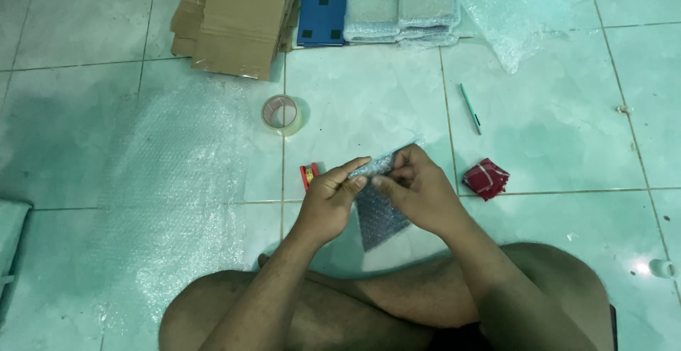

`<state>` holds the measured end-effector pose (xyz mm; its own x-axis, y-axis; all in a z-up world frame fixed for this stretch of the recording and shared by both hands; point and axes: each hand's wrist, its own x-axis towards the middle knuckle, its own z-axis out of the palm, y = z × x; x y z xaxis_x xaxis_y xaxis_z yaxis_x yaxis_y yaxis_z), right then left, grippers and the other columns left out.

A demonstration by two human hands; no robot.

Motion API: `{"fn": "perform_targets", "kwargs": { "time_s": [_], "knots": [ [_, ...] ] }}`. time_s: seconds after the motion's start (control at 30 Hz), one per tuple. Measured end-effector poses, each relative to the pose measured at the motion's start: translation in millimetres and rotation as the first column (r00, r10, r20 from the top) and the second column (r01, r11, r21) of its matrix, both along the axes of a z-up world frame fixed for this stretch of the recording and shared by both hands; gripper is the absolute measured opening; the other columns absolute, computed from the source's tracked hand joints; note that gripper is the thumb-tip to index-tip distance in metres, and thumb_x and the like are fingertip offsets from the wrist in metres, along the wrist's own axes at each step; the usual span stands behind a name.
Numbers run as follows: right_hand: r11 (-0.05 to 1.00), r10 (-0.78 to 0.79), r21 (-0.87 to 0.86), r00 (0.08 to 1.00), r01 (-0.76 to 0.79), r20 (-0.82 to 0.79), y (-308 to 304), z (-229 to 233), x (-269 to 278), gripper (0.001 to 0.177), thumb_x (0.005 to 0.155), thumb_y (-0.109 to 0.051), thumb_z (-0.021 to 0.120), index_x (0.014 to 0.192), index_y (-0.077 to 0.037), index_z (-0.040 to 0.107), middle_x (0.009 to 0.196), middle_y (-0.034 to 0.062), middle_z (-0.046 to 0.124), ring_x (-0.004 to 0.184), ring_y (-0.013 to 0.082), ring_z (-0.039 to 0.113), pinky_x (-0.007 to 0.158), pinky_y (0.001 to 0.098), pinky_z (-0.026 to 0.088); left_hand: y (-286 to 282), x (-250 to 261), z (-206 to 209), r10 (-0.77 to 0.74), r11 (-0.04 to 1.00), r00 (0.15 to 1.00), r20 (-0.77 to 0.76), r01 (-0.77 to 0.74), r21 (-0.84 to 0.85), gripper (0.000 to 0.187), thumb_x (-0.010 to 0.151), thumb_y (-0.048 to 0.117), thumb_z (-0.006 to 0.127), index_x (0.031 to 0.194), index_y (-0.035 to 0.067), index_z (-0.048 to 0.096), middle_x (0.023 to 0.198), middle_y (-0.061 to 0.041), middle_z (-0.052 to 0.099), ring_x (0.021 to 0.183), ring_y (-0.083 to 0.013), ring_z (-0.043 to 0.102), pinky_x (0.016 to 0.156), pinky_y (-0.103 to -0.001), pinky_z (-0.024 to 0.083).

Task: Wrapping a small mirror in bubble wrap and securing it with adhesive tape using a dispenser.

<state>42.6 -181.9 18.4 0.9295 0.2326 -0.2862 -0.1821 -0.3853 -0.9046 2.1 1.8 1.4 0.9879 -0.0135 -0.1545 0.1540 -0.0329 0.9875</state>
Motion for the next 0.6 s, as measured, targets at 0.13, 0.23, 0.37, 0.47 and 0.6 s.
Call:
{"fn": "perform_targets", "kwargs": {
  "time_s": [0.13,0.23,0.37,0.47,0.6],
  "knots": [
    [0.994,-0.096,-0.057,0.995,0.095,-0.027,4.7,-9.3,1.8,0.029,0.096,-0.025,0.073,0.097,-0.007,0.051,0.071,0.0132,0.073,0.054,0.0181,0.065,0.054,0.0299,0.05,-7.7,-0.8,7.4,-0.024,0.999,0.999,0.026,0.024,0.028,0.032,0.101,0.013,0.062,0.131,0.006,0.071,0.105,-0.02,0.078,0.094,-0.0204,0.066,0.085,-0.039,0.052],
    [0.993,-0.111,-0.056,0.992,0.108,-0.056,3.2,-7.4,2.4,0.027,0.094,-0.022,0.075,0.093,-0.008,0.051,0.069,0.0137,0.072,0.051,0.0174,0.063,0.051,0.029,0.048,-10.7,-1.3,5.1,-0.03,0.997,0.999,0.017,0.028,0.076,0.033,0.101,0.012,0.062,0.133,0.009,0.071,0.102,-0.016,0.079,0.089,-0.0139,0.062,0.081,-0.034,0.051],
    [0.995,-0.099,0.006,0.994,0.099,-0.041,-0.2,-3.9,4.7,0.024,0.094,-0.018,0.073,0.092,-0.006,0.053,0.066,0.0147,0.07,0.049,0.0185,0.063,0.05,0.0292,0.046,-7.0,2.2,-3.8,-0.012,0.996,1.0,-0.002,0.012,0.084,0.033,0.1,0.012,0.063,0.132,0.01,0.071,0.102,-0.015,0.078,0.088,-0.0137,0.061,0.082,-0.035,0.053],
    [0.991,-0.101,0.084,0.995,0.101,0.002,-15.4,-1.3,13.7,0.013,0.098,-0.013,0.061,0.099,-0.003,0.053,0.065,0.0152,0.067,0.047,0.02,0.062,0.048,0.0294,0.044,0.3,11.2,-6.0,0.059,0.998,0.997,-0.041,-0.058,0.019,0.035,0.101,0.012,0.062,0.135,0.01,0.069,0.089,-0.011,0.073,0.078,-0.0121,0.058,0.074,-0.031,0.051],
    [0.971,-0.223,0.121,0.965,0.206,0.14,-48.3,-36.9,35.6,0.022,0.098,-0.01,0.068,0.111,-0.002,0.052,0.084,0.0127,0.065,0.074,0.019,0.061,0.066,0.0301,0.046,9.1,16.7,6.4,0.199,0.953,0.97,-0.139,-0.225,-0.203,0.04,0.102,0.009,0.057,0.142,0.006,0.061,0.08,-0.007,0.064,0.071,-0.0119,0.059,0.066,-0.024,0.052]
  ]
}}
